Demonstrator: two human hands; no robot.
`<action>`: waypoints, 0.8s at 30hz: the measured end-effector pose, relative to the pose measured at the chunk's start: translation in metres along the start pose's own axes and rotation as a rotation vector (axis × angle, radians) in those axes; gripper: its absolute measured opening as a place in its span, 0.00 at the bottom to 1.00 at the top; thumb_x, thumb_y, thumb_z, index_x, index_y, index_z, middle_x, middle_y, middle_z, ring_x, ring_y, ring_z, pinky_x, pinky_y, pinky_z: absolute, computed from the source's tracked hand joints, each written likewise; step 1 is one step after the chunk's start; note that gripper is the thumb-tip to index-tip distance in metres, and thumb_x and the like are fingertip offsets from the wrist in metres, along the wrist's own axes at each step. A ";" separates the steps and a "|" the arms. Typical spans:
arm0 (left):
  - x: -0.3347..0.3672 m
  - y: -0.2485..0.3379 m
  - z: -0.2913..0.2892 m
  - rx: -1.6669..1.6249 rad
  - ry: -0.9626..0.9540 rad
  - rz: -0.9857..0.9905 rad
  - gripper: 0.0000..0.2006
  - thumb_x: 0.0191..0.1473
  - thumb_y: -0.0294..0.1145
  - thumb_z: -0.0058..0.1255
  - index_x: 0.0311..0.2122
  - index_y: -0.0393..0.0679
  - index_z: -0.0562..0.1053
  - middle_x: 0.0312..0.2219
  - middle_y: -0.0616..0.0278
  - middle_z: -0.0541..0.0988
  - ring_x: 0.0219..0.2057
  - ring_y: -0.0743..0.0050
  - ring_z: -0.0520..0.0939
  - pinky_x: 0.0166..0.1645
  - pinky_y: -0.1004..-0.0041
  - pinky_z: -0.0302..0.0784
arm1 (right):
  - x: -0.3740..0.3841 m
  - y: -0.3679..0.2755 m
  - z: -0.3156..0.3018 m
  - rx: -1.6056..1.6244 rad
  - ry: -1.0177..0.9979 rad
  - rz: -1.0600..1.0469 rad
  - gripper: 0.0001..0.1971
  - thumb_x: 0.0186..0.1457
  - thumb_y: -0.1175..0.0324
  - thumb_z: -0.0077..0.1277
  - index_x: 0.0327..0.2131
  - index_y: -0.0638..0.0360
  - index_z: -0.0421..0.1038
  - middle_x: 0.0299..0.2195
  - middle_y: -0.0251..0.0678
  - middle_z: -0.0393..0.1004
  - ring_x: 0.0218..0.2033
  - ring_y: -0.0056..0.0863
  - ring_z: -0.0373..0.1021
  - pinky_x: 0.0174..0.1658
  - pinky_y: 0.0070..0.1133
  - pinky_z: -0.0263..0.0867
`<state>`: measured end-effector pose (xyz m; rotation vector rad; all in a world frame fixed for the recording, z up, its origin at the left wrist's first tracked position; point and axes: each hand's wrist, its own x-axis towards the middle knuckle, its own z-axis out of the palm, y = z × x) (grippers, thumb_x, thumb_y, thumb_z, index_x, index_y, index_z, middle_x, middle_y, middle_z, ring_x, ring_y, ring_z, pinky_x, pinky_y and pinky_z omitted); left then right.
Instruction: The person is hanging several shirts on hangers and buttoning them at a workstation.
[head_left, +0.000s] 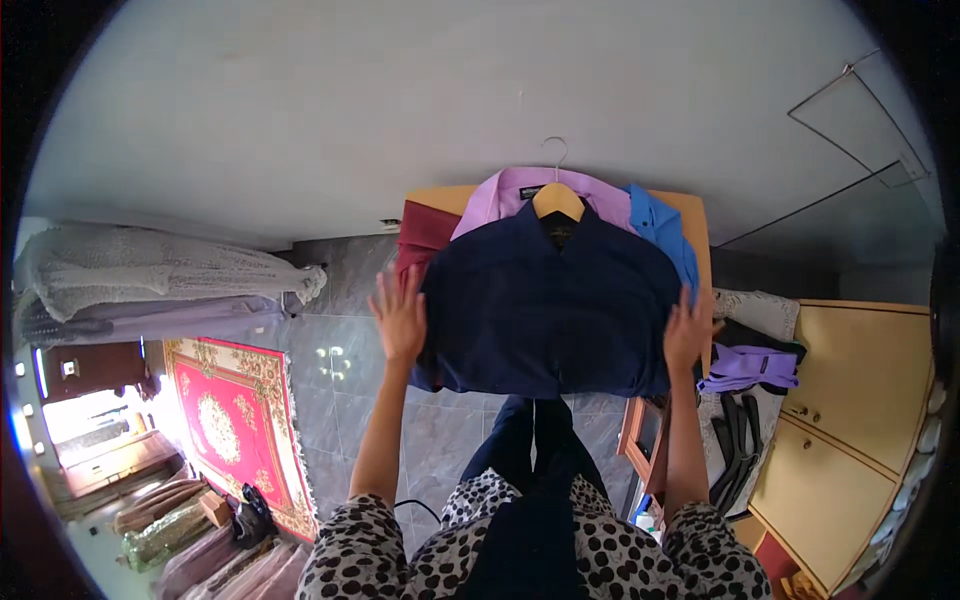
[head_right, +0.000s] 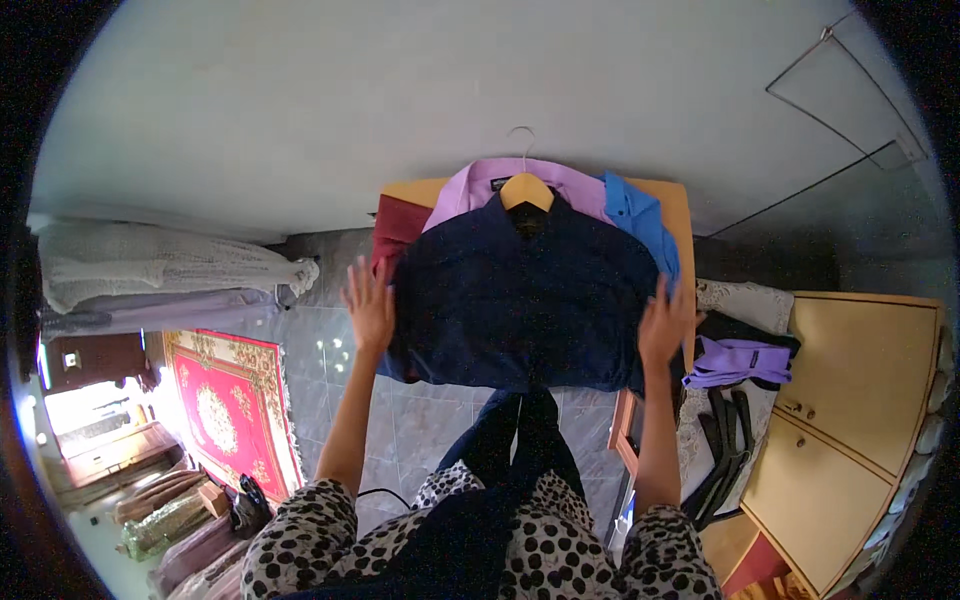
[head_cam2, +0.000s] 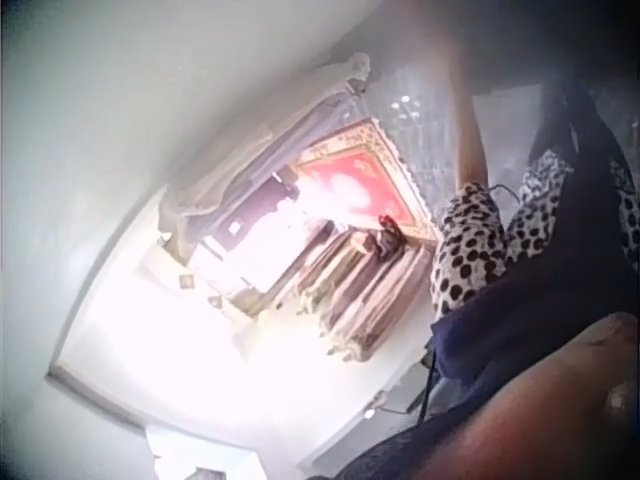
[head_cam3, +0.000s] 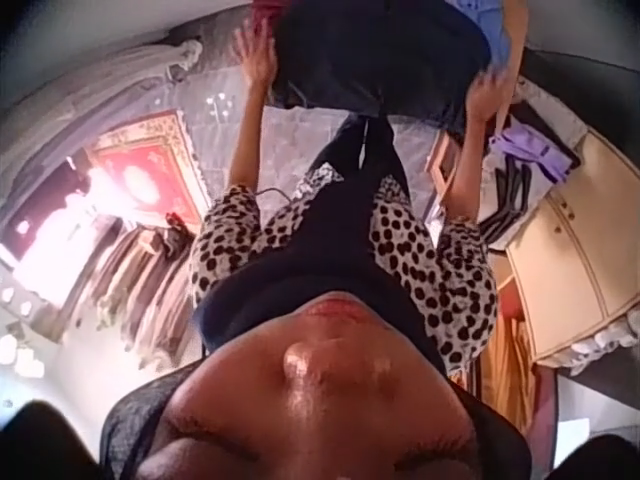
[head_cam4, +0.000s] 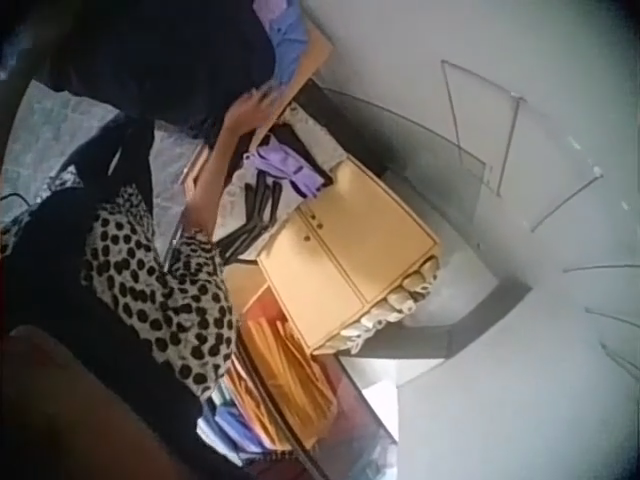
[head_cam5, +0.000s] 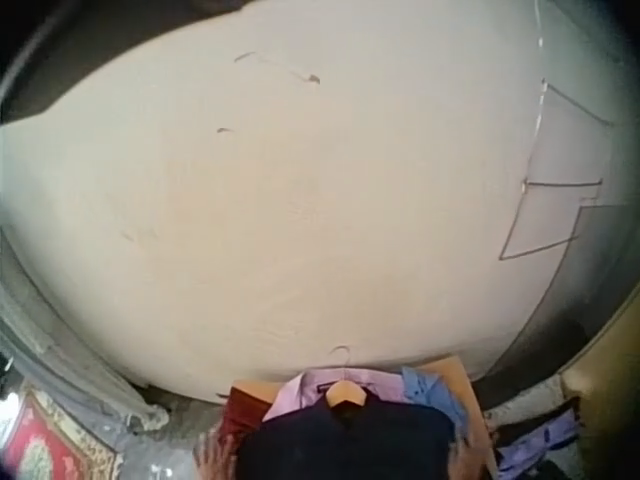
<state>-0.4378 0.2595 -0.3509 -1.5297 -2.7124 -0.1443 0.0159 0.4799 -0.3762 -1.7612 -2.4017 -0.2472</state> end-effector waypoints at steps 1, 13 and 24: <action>-0.011 -0.016 -0.005 -0.086 0.019 -0.079 0.22 0.61 0.46 0.42 0.59 0.57 0.68 0.68 0.59 0.48 0.69 0.54 0.45 0.67 0.42 0.39 | -0.009 0.013 -0.004 0.018 0.006 0.056 0.23 0.59 0.63 0.48 0.58 0.48 0.66 0.64 0.44 0.56 0.66 0.50 0.48 0.57 0.64 0.40; -0.035 -0.077 -0.010 -0.202 0.160 -0.417 0.07 0.44 0.39 0.62 0.32 0.58 0.83 0.65 0.69 0.58 0.69 0.57 0.49 0.65 0.34 0.37 | -0.010 0.066 -0.018 0.200 0.211 0.305 0.04 0.49 0.67 0.61 0.31 0.52 0.80 0.57 0.37 0.65 0.60 0.46 0.60 0.59 0.50 0.53; 0.104 -0.056 -0.004 -0.193 0.335 -0.161 0.14 0.49 0.46 0.58 0.37 0.51 0.82 0.64 0.55 0.57 0.66 0.52 0.54 0.65 0.43 0.49 | 0.108 0.046 -0.022 -0.075 0.055 0.267 0.13 0.52 0.66 0.55 0.43 0.48 0.77 0.62 0.41 0.58 0.64 0.45 0.51 0.58 0.61 0.45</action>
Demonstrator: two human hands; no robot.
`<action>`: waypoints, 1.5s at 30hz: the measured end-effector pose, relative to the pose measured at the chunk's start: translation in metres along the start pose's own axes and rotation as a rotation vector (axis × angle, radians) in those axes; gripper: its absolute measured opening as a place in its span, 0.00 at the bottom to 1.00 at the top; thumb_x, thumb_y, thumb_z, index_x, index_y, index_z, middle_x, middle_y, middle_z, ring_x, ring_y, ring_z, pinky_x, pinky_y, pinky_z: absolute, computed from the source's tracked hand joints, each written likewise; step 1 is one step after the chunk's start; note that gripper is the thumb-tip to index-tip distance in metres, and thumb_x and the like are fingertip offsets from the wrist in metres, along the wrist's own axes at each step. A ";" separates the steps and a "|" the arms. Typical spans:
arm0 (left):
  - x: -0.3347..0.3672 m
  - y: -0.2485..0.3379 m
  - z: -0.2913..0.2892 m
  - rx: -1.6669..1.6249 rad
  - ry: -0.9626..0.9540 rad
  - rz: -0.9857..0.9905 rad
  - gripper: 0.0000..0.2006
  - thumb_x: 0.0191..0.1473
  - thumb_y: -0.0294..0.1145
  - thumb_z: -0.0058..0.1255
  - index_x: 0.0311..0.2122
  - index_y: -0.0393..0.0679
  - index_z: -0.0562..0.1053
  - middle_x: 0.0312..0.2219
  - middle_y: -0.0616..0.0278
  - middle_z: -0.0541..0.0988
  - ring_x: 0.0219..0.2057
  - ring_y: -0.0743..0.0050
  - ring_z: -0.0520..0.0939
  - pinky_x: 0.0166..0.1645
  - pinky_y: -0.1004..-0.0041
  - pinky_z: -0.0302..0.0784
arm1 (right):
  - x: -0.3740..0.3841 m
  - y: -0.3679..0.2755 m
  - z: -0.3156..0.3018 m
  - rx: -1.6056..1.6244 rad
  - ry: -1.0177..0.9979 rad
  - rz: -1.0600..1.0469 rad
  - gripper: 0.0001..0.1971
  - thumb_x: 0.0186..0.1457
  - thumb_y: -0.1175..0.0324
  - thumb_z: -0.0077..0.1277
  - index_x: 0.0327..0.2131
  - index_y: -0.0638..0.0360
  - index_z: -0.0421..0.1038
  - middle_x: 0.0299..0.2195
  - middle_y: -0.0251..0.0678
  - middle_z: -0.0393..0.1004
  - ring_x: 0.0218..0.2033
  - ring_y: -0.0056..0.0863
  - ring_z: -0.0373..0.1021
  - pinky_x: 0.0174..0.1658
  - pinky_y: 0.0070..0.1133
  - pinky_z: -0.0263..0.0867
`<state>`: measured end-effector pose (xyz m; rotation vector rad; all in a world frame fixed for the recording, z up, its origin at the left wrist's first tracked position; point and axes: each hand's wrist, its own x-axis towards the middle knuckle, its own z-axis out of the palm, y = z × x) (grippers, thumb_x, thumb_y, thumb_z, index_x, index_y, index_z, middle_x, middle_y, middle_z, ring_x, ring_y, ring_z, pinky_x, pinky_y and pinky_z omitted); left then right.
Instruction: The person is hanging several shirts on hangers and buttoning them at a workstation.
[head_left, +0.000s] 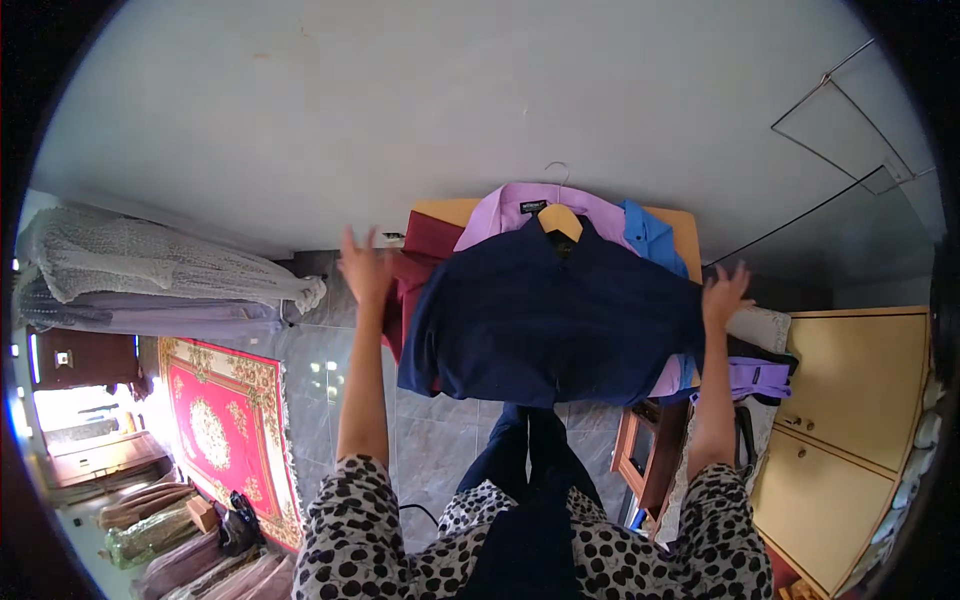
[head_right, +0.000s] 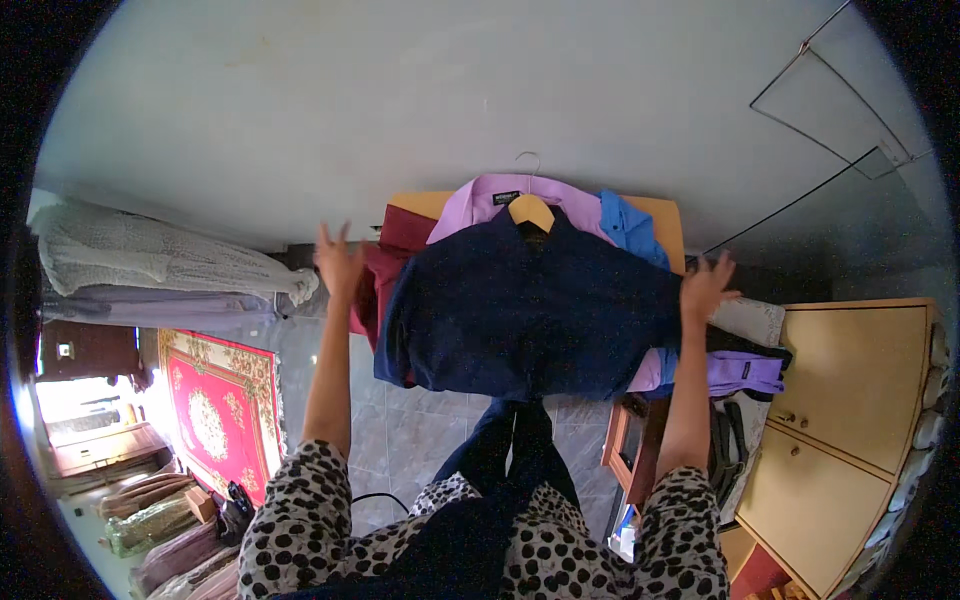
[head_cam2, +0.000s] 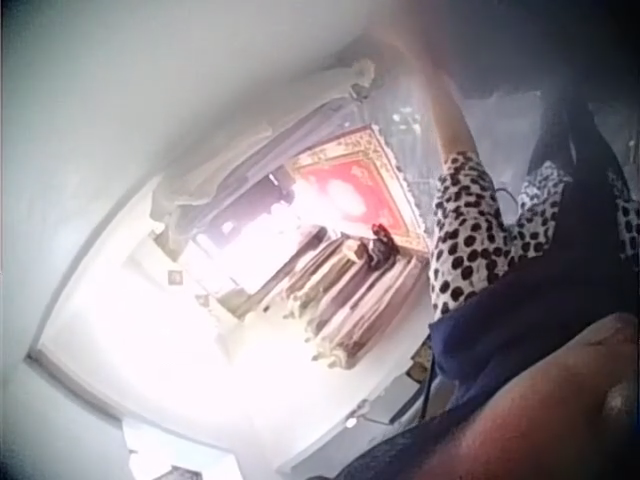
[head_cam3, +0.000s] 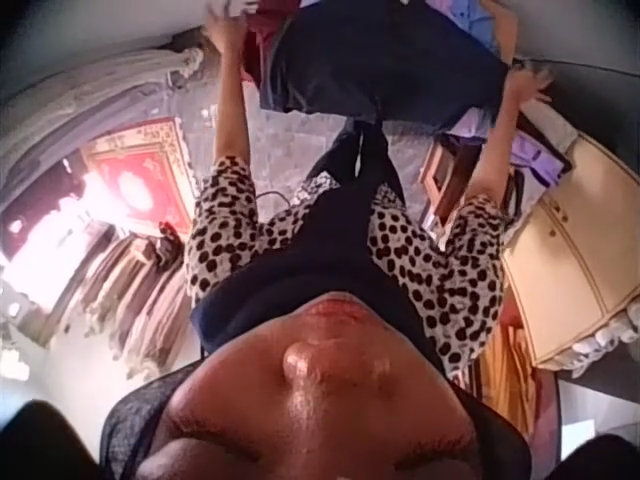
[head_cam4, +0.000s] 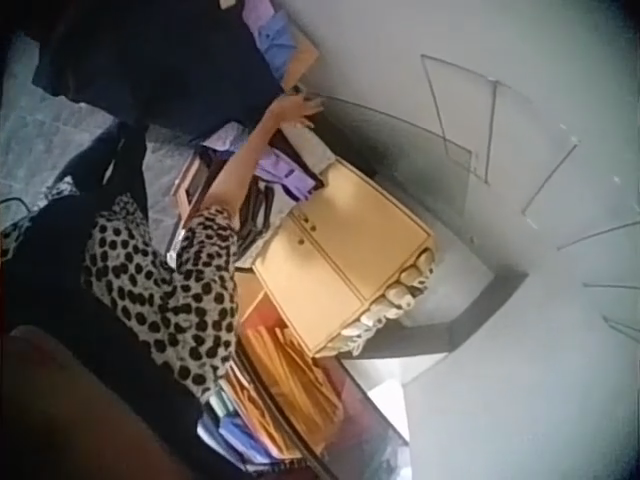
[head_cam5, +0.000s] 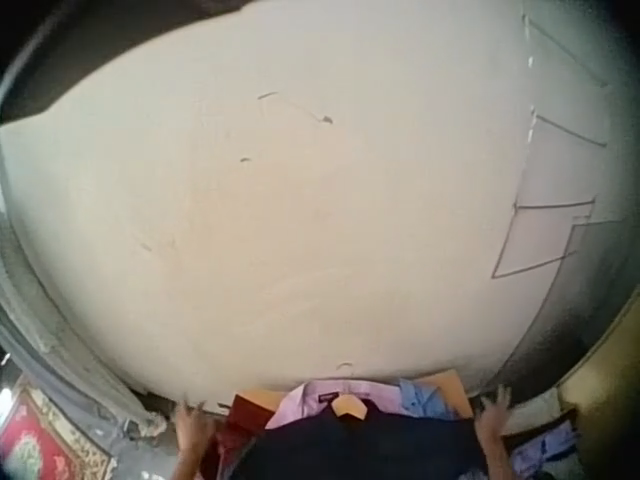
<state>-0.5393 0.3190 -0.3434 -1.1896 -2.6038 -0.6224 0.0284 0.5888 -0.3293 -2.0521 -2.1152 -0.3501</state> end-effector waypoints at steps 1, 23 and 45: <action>-0.006 0.013 0.008 -0.133 -0.107 -0.014 0.15 0.50 0.48 0.57 0.38 0.50 0.82 0.64 0.52 0.57 0.66 0.51 0.54 0.65 0.45 0.49 | -0.002 -0.011 0.003 0.038 -0.092 -0.057 0.16 0.53 0.65 0.53 0.47 0.47 0.75 0.63 0.41 0.55 0.66 0.44 0.48 0.57 0.65 0.41; -0.005 0.048 -0.027 -0.079 -0.321 -0.084 0.08 0.46 0.43 0.61 0.32 0.55 0.83 0.59 0.68 0.66 0.63 0.59 0.60 0.60 0.28 0.49 | 0.005 -0.091 0.015 0.404 0.087 -0.255 0.06 0.48 0.62 0.62 0.29 0.50 0.79 0.58 0.34 0.62 0.62 0.41 0.56 0.59 0.62 0.43; -0.242 0.099 -0.041 -0.024 -0.672 0.201 0.38 0.59 0.59 0.39 0.68 0.49 0.50 0.68 0.54 0.48 0.69 0.52 0.47 0.68 0.45 0.39 | -0.243 -0.056 -0.025 0.453 -0.481 -0.900 0.33 0.60 0.49 0.43 0.66 0.45 0.51 0.68 0.41 0.46 0.68 0.45 0.44 0.64 0.54 0.38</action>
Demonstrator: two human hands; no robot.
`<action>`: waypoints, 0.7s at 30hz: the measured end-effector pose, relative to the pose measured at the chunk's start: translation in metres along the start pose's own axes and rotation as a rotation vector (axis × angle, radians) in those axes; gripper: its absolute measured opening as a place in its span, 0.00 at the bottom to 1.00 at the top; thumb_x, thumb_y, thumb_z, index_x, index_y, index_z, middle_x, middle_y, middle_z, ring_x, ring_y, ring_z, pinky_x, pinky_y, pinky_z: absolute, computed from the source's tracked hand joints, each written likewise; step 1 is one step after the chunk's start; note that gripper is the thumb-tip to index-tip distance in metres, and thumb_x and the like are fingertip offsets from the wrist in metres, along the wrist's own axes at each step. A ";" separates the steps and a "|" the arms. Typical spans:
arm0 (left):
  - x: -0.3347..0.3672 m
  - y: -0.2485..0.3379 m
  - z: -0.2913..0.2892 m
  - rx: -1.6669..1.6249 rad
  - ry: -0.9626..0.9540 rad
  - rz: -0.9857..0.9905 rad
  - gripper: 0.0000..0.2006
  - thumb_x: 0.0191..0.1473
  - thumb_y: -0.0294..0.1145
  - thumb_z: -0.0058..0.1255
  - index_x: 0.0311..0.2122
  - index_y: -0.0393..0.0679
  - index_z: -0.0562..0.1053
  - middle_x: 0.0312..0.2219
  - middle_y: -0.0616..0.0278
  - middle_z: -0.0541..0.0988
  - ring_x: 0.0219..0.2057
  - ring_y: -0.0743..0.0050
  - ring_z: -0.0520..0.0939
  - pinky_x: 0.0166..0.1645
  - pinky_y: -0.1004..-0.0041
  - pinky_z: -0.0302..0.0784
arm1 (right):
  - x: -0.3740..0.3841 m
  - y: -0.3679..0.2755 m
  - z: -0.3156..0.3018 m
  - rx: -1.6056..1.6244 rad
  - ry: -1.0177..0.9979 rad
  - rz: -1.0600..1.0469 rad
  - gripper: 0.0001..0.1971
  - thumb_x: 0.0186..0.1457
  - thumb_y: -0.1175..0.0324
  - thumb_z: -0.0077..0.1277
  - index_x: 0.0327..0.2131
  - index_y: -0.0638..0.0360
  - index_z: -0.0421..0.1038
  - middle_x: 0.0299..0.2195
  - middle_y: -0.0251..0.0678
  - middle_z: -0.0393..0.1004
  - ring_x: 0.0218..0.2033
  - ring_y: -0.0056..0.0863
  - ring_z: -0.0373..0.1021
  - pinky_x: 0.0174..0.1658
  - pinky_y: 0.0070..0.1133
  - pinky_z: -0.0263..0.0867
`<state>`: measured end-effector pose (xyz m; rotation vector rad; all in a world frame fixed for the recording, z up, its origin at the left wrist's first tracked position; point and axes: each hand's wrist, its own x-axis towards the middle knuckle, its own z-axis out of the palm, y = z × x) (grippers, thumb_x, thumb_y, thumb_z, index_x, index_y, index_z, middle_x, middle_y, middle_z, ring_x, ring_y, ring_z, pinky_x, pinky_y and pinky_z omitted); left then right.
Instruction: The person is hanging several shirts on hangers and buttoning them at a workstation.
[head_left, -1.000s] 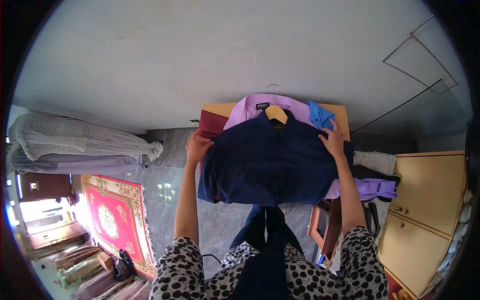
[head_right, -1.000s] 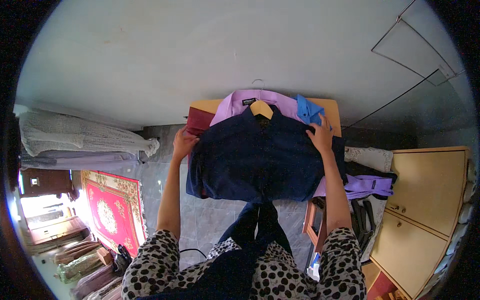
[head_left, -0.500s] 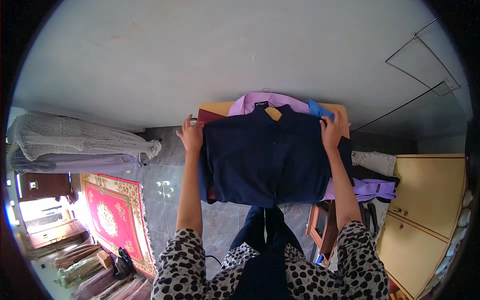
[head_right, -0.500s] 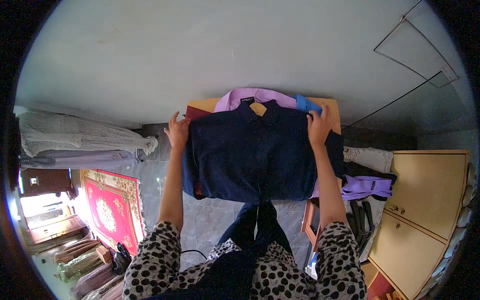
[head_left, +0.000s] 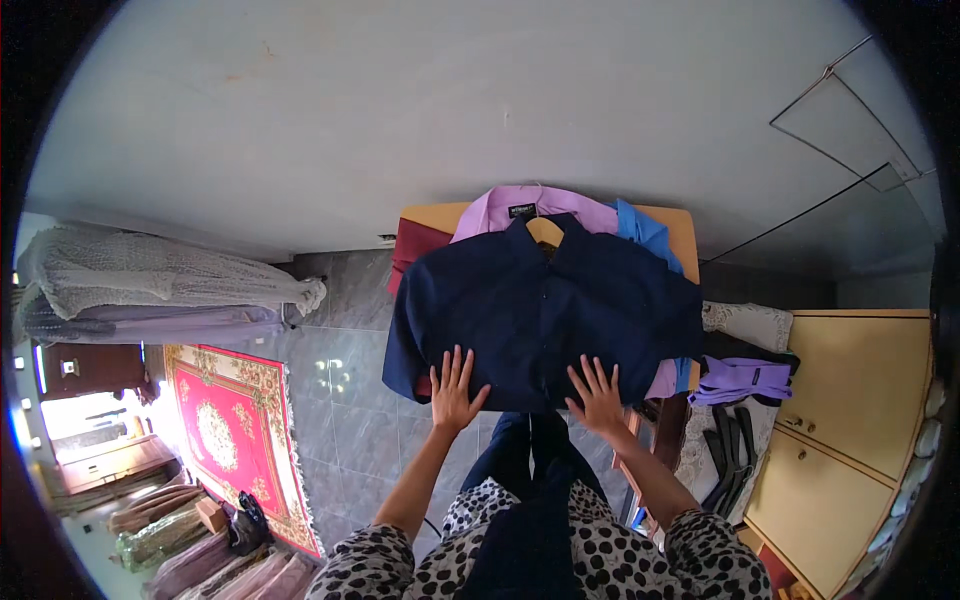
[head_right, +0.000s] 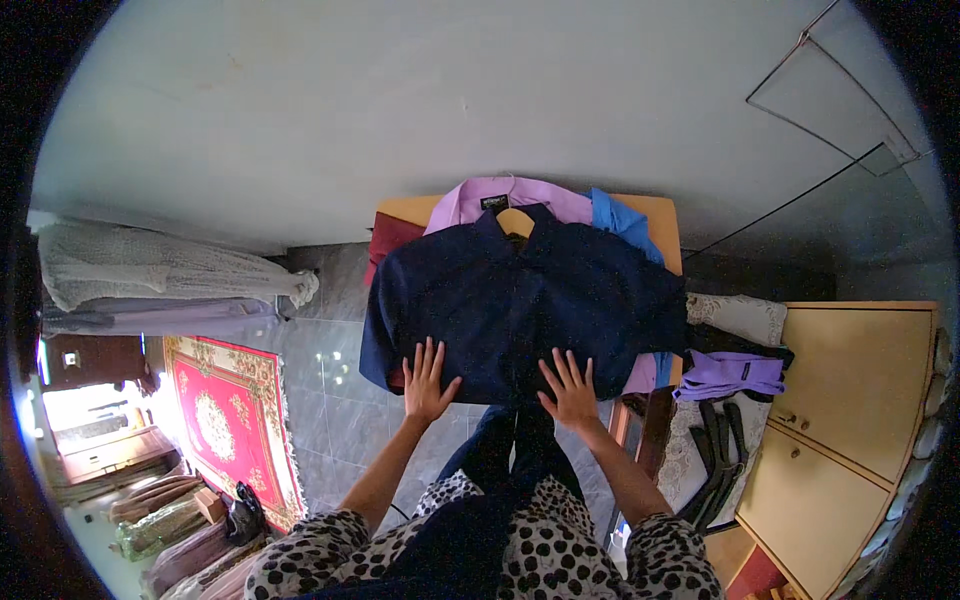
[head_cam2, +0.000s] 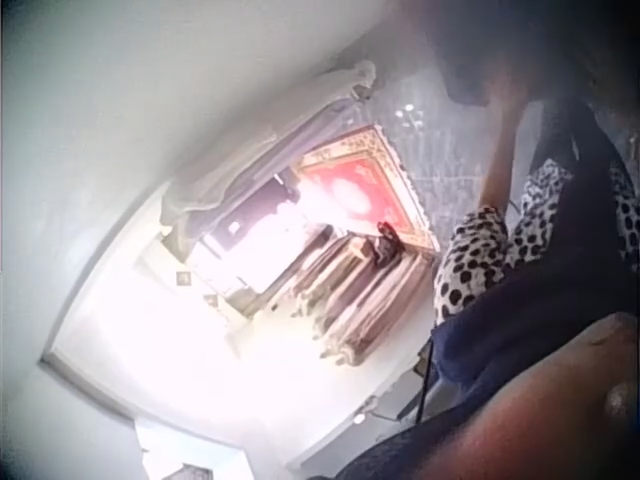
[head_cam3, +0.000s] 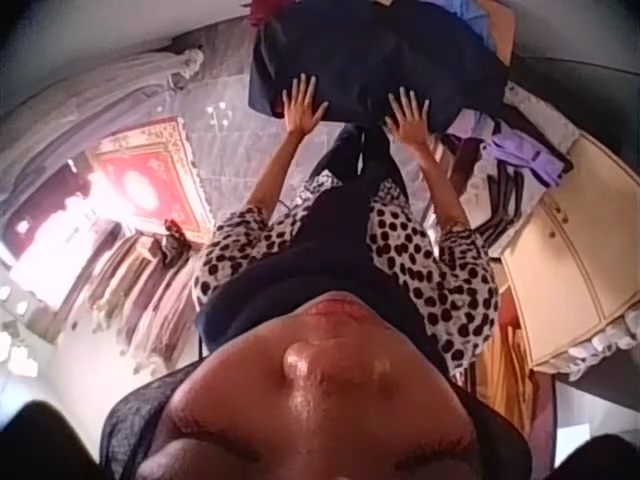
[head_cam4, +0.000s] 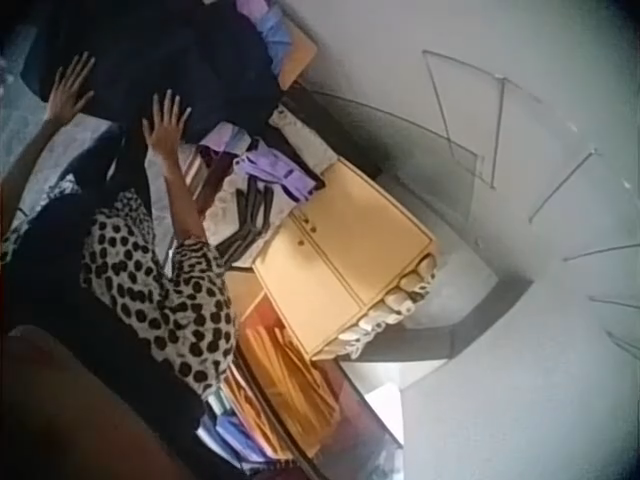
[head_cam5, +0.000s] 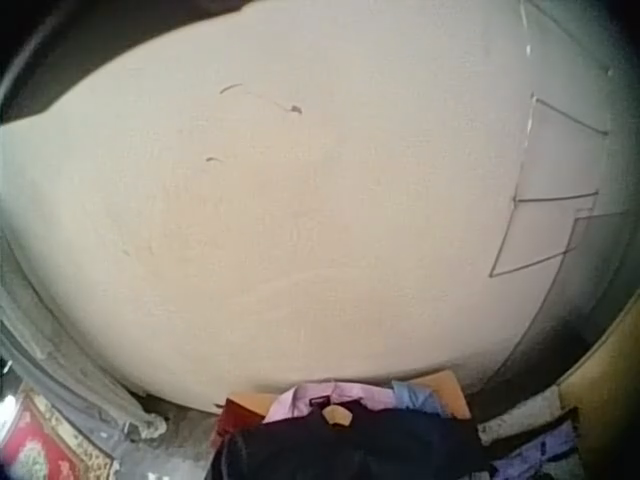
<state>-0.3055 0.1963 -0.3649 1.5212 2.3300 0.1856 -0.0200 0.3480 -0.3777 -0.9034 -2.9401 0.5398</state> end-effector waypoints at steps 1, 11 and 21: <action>-0.010 -0.002 0.001 0.017 -0.004 0.026 0.39 0.58 0.60 0.39 0.68 0.49 0.49 0.68 0.54 0.47 0.69 0.53 0.47 0.68 0.45 0.38 | -0.011 0.004 0.000 -0.008 -0.060 -0.051 0.33 0.60 0.48 0.43 0.66 0.45 0.51 0.68 0.41 0.45 0.68 0.44 0.43 0.64 0.54 0.39; 0.005 0.027 -0.022 0.039 0.017 0.097 0.37 0.59 0.58 0.39 0.68 0.53 0.50 0.68 0.56 0.48 0.69 0.55 0.49 0.68 0.46 0.40 | 0.001 0.025 -0.027 -0.050 0.237 -0.250 0.30 0.61 0.57 0.44 0.65 0.54 0.53 0.67 0.40 0.48 0.68 0.39 0.45 0.65 0.53 0.37; 0.096 0.053 -0.003 0.086 0.059 0.133 0.34 0.62 0.57 0.34 0.69 0.59 0.47 0.69 0.65 0.44 0.70 0.60 0.44 0.68 0.45 0.38 | 0.032 0.009 -0.018 -0.062 -0.087 -0.255 0.34 0.62 0.47 0.38 0.65 0.57 0.51 0.68 0.40 0.47 0.69 0.38 0.43 0.66 0.51 0.37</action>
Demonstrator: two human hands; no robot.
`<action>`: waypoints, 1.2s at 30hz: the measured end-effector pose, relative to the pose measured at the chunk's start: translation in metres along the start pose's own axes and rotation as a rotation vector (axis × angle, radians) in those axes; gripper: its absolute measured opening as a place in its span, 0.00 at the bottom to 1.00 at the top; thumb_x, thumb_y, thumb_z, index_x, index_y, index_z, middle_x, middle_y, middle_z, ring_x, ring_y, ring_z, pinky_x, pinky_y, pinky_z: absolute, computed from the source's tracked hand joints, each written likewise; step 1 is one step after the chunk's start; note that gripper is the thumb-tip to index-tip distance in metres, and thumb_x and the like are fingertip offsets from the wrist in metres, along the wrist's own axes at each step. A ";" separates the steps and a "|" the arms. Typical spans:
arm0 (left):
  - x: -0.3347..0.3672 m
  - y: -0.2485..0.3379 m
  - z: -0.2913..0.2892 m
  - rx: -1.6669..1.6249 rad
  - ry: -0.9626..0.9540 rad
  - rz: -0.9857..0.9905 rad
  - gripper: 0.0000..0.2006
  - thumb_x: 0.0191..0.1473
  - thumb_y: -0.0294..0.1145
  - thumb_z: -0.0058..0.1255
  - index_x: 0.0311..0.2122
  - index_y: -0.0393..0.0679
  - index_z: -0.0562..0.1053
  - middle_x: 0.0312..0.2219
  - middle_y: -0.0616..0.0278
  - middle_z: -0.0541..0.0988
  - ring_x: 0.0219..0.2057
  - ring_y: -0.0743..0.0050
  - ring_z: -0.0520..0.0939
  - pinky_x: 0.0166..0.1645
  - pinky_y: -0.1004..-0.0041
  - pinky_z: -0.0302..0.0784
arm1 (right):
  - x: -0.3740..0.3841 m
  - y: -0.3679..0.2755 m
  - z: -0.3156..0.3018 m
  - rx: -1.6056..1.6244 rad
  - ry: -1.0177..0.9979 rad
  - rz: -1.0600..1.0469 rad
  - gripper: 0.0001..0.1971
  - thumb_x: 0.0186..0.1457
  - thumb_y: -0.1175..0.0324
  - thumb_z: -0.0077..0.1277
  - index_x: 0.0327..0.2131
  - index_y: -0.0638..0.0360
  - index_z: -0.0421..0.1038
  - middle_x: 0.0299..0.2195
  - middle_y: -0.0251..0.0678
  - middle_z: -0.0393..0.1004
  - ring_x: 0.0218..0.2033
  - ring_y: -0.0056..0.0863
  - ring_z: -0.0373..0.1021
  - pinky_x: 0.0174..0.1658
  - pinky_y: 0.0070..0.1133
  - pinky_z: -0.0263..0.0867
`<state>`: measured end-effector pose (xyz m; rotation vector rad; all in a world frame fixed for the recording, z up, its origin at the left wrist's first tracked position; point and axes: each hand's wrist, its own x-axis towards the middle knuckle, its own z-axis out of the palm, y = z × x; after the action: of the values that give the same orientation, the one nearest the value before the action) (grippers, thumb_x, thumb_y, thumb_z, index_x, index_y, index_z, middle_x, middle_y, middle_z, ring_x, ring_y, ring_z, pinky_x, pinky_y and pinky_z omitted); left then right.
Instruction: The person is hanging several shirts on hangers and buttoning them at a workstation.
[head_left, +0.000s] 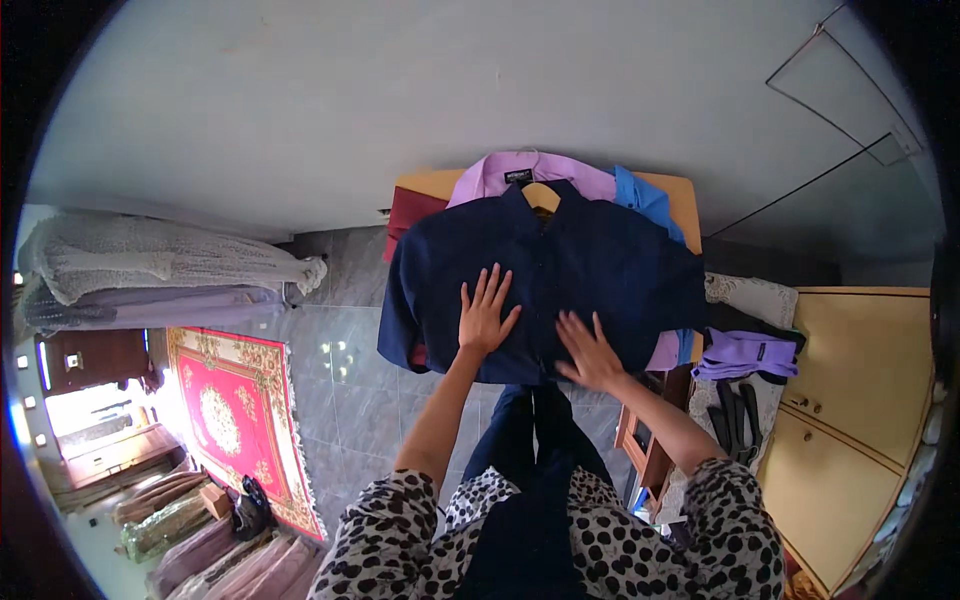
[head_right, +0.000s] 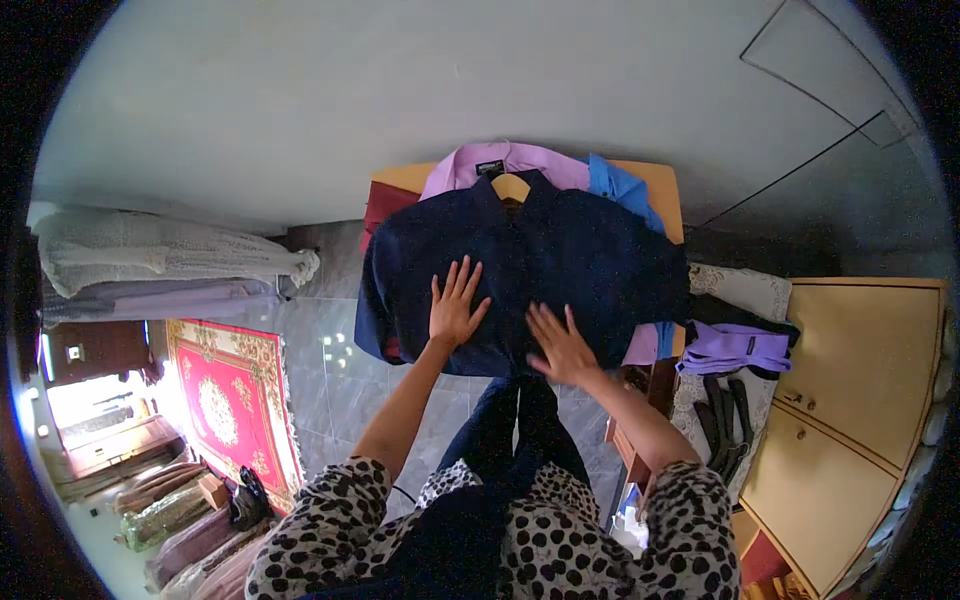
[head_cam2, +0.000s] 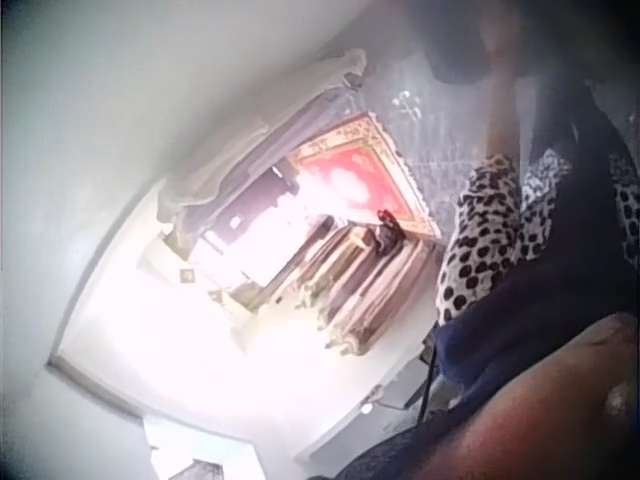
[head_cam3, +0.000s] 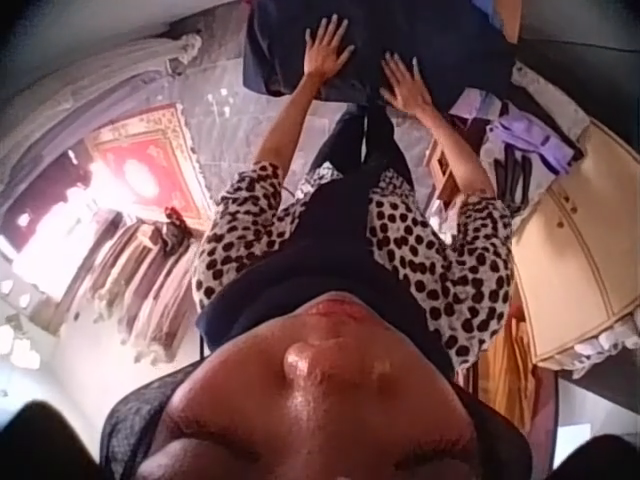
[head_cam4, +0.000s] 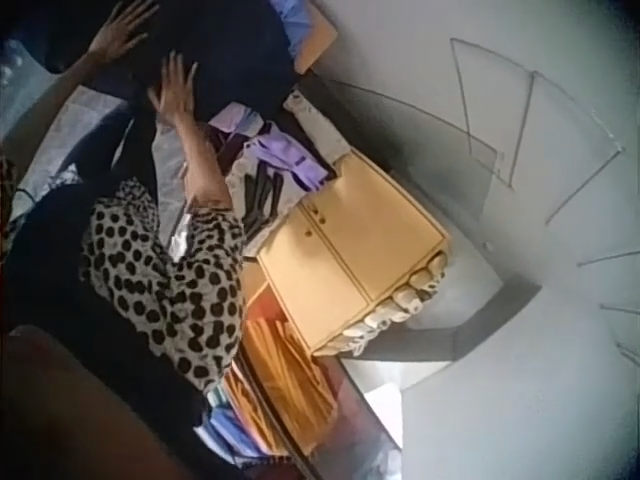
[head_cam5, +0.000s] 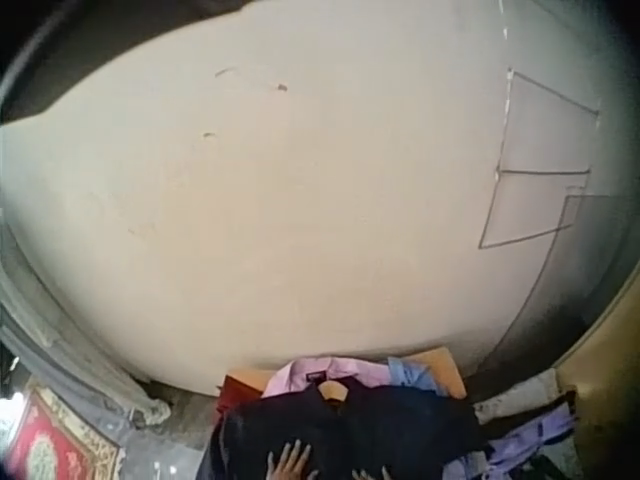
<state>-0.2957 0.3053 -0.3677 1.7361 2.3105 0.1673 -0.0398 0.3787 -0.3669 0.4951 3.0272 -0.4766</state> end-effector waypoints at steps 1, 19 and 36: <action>-0.002 0.000 0.001 0.000 -0.033 -0.011 0.34 0.62 0.57 0.34 0.69 0.59 0.47 0.69 0.65 0.44 0.70 0.60 0.44 0.68 0.45 0.38 | -0.020 -0.010 0.003 0.051 -0.107 -0.052 0.35 0.62 0.46 0.38 0.65 0.56 0.51 0.68 0.39 0.47 0.69 0.37 0.43 0.66 0.51 0.38; -0.064 0.037 -0.009 -0.027 0.087 -0.032 0.38 0.56 0.56 0.45 0.69 0.55 0.49 0.69 0.58 0.47 0.69 0.56 0.47 0.66 0.39 0.40 | -0.027 -0.092 0.012 0.043 0.581 0.259 0.07 0.43 0.68 0.58 0.22 0.53 0.69 0.55 0.34 0.67 0.59 0.38 0.61 0.61 0.58 0.44; -0.103 0.042 0.000 -0.043 0.037 0.048 0.42 0.53 0.62 0.46 0.68 0.58 0.49 0.68 0.60 0.48 0.69 0.58 0.46 0.65 0.38 0.42 | -0.035 -0.090 0.012 0.168 0.278 0.108 0.15 0.48 0.53 0.58 0.33 0.54 0.78 0.63 0.37 0.57 0.64 0.37 0.52 0.61 0.62 0.35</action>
<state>-0.2298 0.2181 -0.3451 1.7828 2.2756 0.2578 -0.0352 0.2828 -0.3492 0.7914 3.2125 -0.7147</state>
